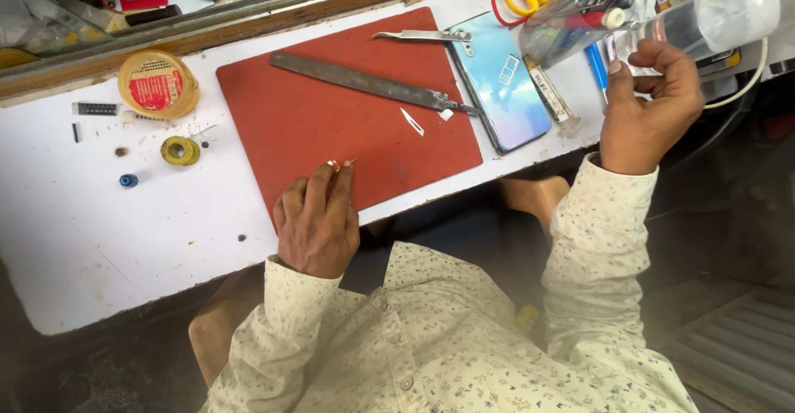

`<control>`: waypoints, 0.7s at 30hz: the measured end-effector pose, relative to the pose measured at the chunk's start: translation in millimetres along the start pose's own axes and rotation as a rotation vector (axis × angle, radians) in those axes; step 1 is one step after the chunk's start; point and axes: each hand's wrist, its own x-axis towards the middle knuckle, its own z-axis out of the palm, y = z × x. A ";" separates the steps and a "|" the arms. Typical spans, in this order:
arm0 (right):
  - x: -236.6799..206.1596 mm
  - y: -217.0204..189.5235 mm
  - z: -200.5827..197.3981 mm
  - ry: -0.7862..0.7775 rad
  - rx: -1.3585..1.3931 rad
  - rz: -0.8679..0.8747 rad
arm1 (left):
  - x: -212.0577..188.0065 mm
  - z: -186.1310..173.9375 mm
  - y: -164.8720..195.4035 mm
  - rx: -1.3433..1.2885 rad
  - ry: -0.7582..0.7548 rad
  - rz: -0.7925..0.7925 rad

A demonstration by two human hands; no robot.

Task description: The person works on a small electronic component on a red mat, using a blue-handled tool to scrape or clean it. They then retrieve a small container from a shelf, open it, and use a thin tool to apply a substance to the component.

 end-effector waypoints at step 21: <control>29.2 115.4 -10.7 -0.222 -0.828 -0.412 | 0.8 -1.9 -0.4 -0.009 0.004 -0.002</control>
